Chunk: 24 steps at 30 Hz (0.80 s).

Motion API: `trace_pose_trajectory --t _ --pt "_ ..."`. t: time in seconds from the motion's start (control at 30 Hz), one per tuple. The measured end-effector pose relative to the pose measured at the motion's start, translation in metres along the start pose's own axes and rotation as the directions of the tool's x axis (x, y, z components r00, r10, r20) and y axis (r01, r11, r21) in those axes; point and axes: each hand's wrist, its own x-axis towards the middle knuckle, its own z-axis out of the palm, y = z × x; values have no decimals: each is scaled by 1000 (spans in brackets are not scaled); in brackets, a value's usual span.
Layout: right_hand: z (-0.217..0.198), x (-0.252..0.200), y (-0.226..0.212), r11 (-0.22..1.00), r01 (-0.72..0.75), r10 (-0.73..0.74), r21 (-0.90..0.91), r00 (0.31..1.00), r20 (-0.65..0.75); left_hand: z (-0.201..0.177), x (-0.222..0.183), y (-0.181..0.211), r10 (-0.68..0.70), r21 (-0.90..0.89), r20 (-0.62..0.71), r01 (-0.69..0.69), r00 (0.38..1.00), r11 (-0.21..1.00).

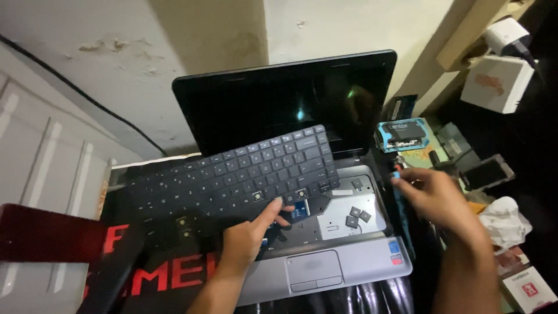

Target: Removing individual keys from a laptop keyboard using a toothbrush as a prying tool.

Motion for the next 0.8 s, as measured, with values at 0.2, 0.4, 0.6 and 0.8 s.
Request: trace_pose_trajectory --t 0.2,0.4,0.6,0.8 --pt "-6 7 31 727 324 -266 605 946 -188 -2 -1 2 -35 -34 1 35 999 999" --pt "-2 18 40 369 407 -173 836 913 -368 2 16 -23 423 -249 -2 -410 906 878" --pt "22 -7 10 148 422 -461 894 830 -315 -4 -1 3 -60 29 18 60 998 998" --pt "60 -3 10 9 251 -520 968 828 -210 -4 4 -2 -91 25 -11 91 996 996"
